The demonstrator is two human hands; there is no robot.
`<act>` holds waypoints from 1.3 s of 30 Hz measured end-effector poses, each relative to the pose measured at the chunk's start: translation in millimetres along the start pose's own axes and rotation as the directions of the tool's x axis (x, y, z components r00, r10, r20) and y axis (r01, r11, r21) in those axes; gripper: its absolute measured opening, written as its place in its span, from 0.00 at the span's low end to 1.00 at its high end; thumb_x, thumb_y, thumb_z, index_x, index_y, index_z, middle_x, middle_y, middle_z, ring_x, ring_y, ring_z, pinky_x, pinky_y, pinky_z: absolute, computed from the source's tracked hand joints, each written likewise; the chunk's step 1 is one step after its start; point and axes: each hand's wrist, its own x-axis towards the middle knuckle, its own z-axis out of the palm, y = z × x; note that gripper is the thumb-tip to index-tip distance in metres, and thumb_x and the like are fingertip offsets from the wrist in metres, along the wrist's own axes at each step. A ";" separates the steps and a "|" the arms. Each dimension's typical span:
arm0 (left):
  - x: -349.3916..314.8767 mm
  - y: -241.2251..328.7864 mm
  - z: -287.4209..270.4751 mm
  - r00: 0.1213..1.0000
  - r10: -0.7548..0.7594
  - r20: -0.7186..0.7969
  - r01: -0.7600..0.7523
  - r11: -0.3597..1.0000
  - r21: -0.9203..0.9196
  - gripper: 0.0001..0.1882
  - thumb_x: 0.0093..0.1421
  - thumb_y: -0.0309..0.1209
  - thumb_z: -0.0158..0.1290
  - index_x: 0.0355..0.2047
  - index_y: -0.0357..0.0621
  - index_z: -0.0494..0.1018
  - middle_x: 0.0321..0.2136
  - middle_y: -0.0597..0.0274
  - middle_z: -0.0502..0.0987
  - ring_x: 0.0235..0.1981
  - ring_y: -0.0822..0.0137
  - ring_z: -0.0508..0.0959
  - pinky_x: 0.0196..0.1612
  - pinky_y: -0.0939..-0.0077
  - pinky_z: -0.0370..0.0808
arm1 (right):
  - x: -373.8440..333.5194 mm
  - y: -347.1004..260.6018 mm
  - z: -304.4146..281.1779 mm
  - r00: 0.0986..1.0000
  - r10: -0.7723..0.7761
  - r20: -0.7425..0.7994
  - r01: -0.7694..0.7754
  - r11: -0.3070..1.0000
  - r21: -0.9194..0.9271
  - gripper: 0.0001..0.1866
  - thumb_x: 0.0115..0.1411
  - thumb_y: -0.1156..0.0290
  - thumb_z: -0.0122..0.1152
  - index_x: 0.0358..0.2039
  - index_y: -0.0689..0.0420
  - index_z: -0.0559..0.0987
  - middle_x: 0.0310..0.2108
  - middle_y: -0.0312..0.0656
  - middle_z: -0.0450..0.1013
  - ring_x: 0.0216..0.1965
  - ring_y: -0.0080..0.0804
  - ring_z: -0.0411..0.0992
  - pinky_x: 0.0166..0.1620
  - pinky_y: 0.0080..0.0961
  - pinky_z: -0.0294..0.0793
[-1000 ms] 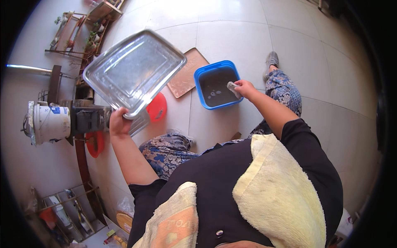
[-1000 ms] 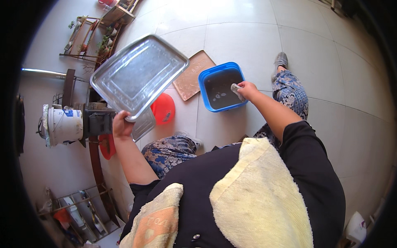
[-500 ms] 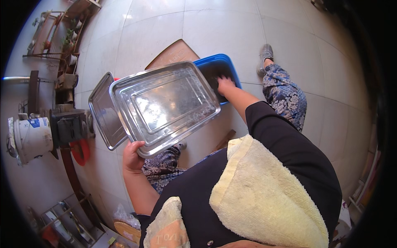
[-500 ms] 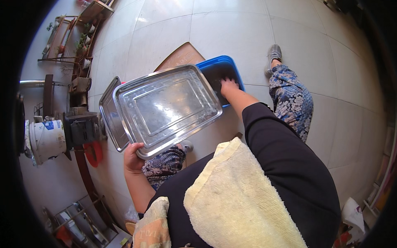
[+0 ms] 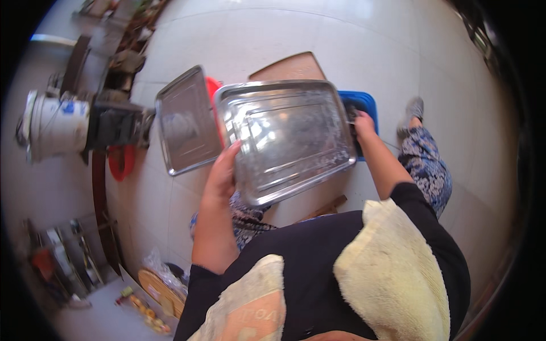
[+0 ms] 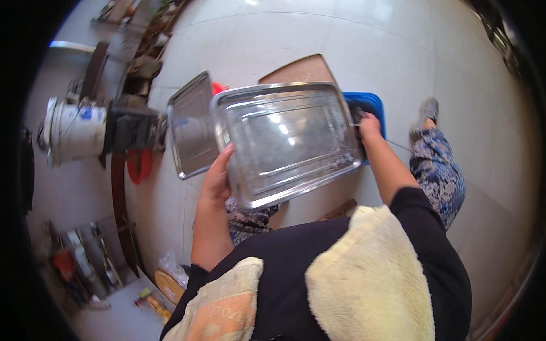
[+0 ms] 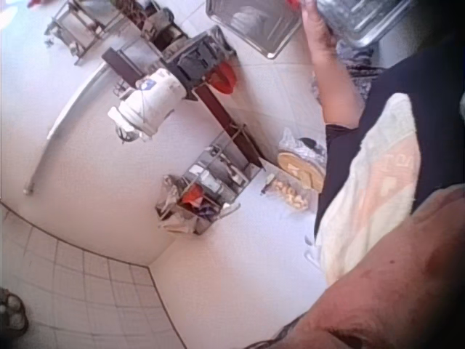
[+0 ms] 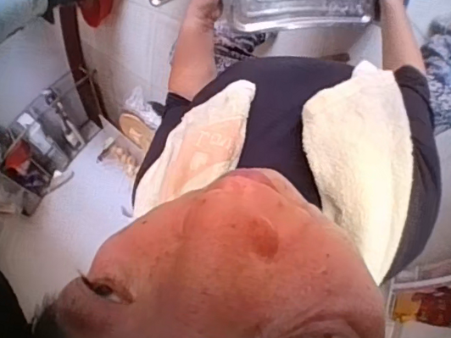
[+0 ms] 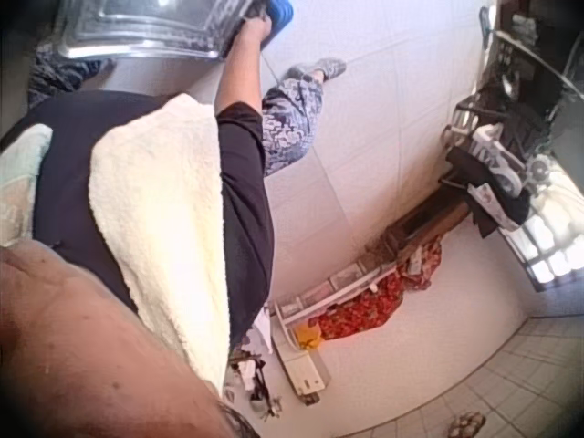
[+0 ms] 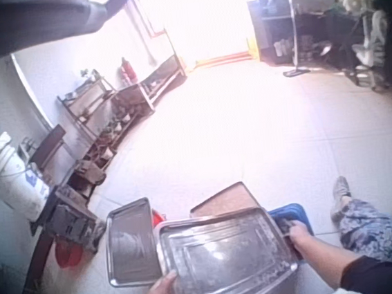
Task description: The person sits on the floor and scrubs several metal trays with a sponge. They dip the sponge into a blue bucket of water and wipe the trays, placing the cleaned ones into a red bucket.
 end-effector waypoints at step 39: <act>-5.8 -33.0 -0.8 0.987 0.140 0.077 -0.154 0.960 0.233 0.21 0.53 0.20 0.44 0.49 0.32 0.66 0.42 0.54 0.74 0.40 0.64 0.76 0.44 0.71 0.73 | -94.4 -61.4 91.4 0.527 -0.782 0.334 0.725 0.208 -0.656 0.13 0.58 0.72 0.48 0.41 0.61 0.77 0.49 0.53 0.70 0.54 0.49 0.66 0.56 0.38 0.66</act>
